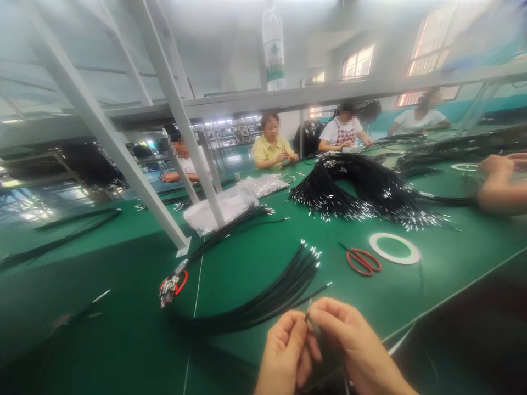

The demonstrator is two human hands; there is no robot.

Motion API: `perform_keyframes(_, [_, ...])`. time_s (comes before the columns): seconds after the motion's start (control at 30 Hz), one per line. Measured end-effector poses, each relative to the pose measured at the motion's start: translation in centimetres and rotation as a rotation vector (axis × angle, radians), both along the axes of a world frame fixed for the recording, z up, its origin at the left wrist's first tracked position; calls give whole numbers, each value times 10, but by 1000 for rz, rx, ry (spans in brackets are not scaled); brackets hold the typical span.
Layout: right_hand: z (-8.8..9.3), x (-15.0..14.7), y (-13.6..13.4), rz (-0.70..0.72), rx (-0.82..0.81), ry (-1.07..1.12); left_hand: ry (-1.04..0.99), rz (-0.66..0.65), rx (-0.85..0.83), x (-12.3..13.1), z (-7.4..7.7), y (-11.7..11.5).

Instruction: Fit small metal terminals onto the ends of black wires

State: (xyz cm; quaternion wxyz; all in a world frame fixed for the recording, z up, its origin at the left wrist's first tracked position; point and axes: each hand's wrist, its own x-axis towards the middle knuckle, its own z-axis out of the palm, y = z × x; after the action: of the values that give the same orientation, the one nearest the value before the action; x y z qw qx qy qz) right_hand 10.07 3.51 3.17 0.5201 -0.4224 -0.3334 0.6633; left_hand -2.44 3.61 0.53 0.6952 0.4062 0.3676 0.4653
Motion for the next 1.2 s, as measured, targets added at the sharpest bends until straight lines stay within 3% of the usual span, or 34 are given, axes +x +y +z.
perform_keyframes(0.33, [-14,-4,5,32,-68,103,-129,-37,-69,0,-6,5])
perform_keyframes(0.5, [-9,-5,3,-27,-44,91,-127,-53,-73,0,-4,3])
perform_keyframes(0.67, [2,5,2,-120,30,-2,-30,-71,-69,1,0,2])
perform_keyframes(0.93, [5,13,-2,-80,116,-183,195,-140,45,3,2,-7])
perform_keyframes(1.07, [10,16,-6,-91,176,-318,472,9,335,8,5,-16])
perform_keyframes(1.2, [11,23,-12,-120,219,-464,767,357,727,20,-6,-19])
